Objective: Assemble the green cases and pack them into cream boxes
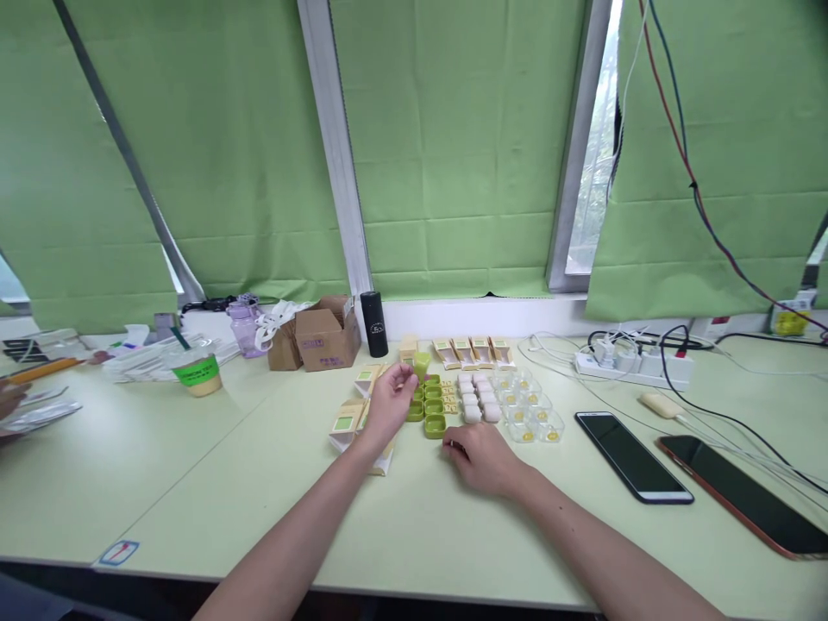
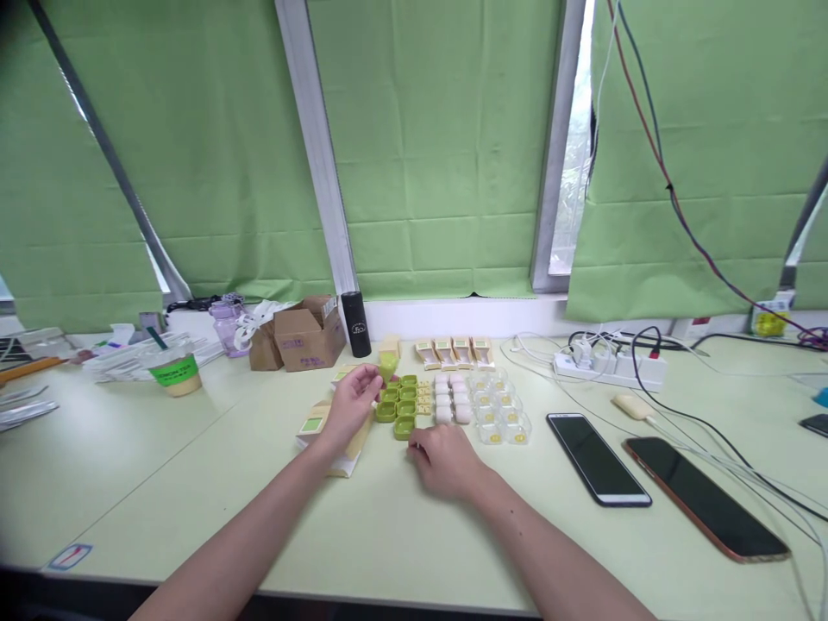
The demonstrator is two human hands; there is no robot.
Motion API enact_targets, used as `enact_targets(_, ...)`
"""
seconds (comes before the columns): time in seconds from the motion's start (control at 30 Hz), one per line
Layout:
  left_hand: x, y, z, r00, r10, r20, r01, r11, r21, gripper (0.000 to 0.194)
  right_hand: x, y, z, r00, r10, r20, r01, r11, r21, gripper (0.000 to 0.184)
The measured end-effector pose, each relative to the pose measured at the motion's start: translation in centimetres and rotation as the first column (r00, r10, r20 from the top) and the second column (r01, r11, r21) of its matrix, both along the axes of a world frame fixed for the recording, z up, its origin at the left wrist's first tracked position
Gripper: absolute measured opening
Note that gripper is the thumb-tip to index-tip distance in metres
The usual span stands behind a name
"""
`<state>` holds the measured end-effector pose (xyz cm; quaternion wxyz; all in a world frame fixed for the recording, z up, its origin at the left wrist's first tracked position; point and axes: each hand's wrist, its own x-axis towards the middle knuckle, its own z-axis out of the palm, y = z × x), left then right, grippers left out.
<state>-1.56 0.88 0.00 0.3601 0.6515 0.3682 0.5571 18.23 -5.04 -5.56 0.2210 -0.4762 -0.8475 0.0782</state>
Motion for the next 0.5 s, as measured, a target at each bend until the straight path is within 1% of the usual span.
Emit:
enact_targets(0.03,-0.6,-0.1,0.1,0.987,0.084,-0.136,-0.068,0.991,0.115,0.012,0.0,0.0,0.0,1.0,0.002,0.001,-0.002,1.0,0.002,0.019)
enact_targets(0.07,-1.2,-0.2,0.1,0.949,0.171,-0.263,-0.11,0.966,0.232,0.01,0.0,0.0,0.0,1.0,0.003,0.003,-0.003,1.0,0.006,0.019)
enact_targets(0.1,-1.8,-0.3,0.1,0.896,0.25,-0.367,-0.121,0.932,0.34,0.011,0.0,0.0,0.0,1.0,0.003,0.006,-0.003,1.0,0.011,0.019)
enact_targets(0.17,-2.8,-0.7,-0.1,0.78,0.368,-0.506,-0.077,0.859,0.506,0.016,0.0,0.0,0.0,1.0,0.002,0.008,-0.002,1.0,0.024,0.02)
enact_targets(0.2,-3.3,-0.9,-0.2,0.728,0.405,-0.554,-0.036,0.829,0.558,0.018,-0.1,0.0,0.0,1.0,0.0,0.009,0.0,1.0,0.029,0.02)
enact_targets(0.23,-3.6,-1.0,-0.4,0.682,0.43,-0.591,0.003,0.807,0.59,0.019,-0.1,0.0,-0.1,1.0,-0.001,0.011,0.001,0.999,0.032,0.02)
enact_targets(0.3,-4.0,-1.3,-0.7,0.614,0.45,-0.648,0.063,0.791,0.609,0.021,-0.1,0.0,-0.1,1.0,-0.001,0.01,0.001,0.999,0.032,0.021)
enact_targets(0.4,-4.0,-1.8,-0.9,0.53,0.443,-0.723,0.107,0.811,0.575,0.023,0.0,0.1,-0.1,1.0,0.002,0.013,-0.003,1.0,0.027,0.021)
enact_targets(0.5,-3.7,-2.1,-1.1,0.398,0.418,-0.817,0.134,0.854,0.503,0.025,0.0,0.1,0.0,1.0,0.006,0.025,-0.007,1.0,0.015,0.022)
